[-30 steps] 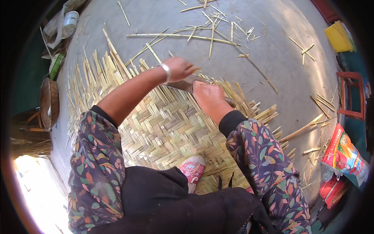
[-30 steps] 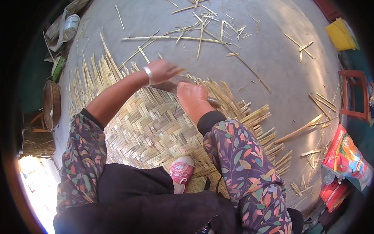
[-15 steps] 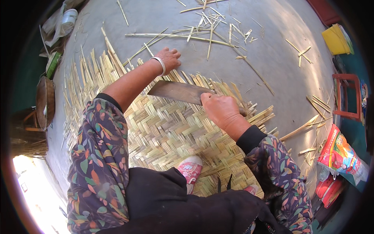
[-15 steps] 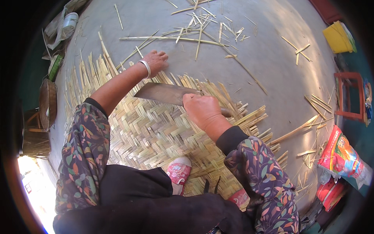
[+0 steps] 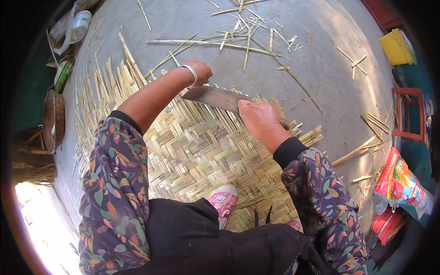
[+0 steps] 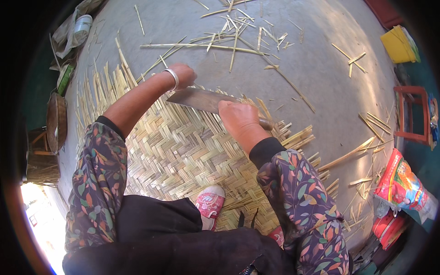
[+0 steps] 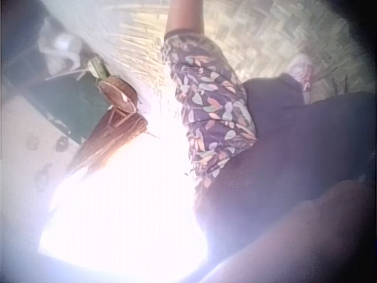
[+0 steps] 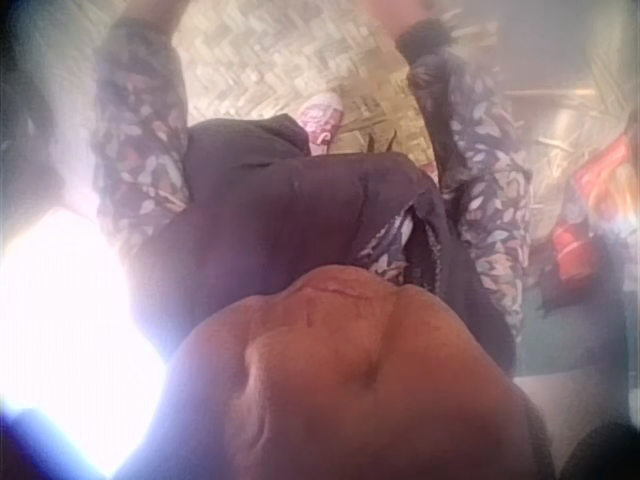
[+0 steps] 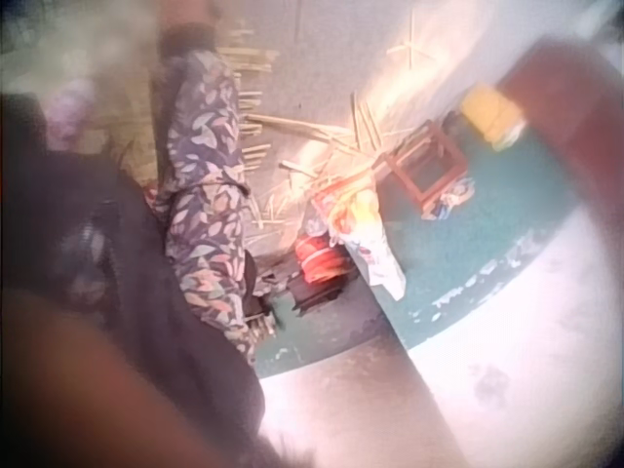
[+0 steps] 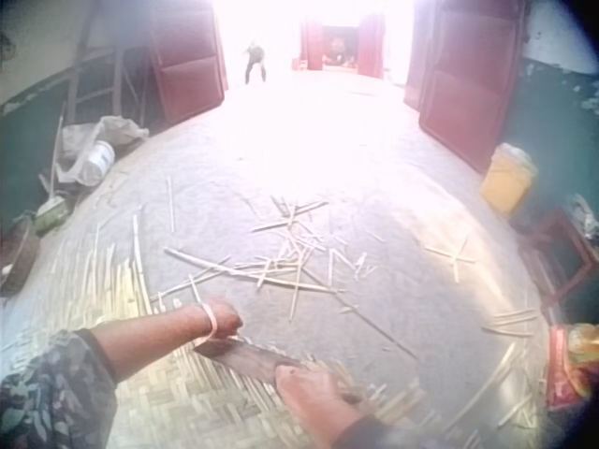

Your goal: The person sits on the floor and weaves a mat using thin bamboo strips. They use a wooden mallet to tap and compact the woven sections, periodically adjusting the strips with their hands.

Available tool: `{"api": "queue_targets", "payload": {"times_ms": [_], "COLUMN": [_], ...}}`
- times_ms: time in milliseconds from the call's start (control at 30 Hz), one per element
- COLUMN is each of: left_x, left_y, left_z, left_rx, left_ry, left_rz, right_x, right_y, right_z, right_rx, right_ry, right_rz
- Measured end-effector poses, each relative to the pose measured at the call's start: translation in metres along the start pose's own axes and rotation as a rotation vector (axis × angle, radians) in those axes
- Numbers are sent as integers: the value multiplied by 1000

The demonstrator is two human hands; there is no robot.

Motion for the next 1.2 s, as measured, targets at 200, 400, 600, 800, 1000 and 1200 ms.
{"api": "queue_targets", "payload": {"times_ms": [200,400,600,800,1000,1200], "left_x": [79,114,-17,-13,-13,-23], "left_y": [36,-39,-40,-62,-52,-50], "left_z": [-28,-6,-10,-23,-16,-18], "left_rx": [-253,100,57,74,56,116], "left_ry": [132,595,8,57,11,18], "left_rz": [-632,-134,49,203,220,0], "right_x": [-6,11,22,29,15,0], "right_y": [1,-4,-22,-33,-32,-32], "right_z": [-1,-18,-21,6,28,31], "right_rx": [22,90,164,186,118,62], "right_ry": [118,81,101,173,128,156], "right_rz": [91,36,10,18,3,39]}}
Point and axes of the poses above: each hand's wrist, its own z-axis towards the middle knuckle, its own x-axis out of the back of the hand, y = z × x, the point moved 7 cm from there along z, towards the middle knuckle, and after that the axes turned 6 degrees about x, right-handed, at the moved point
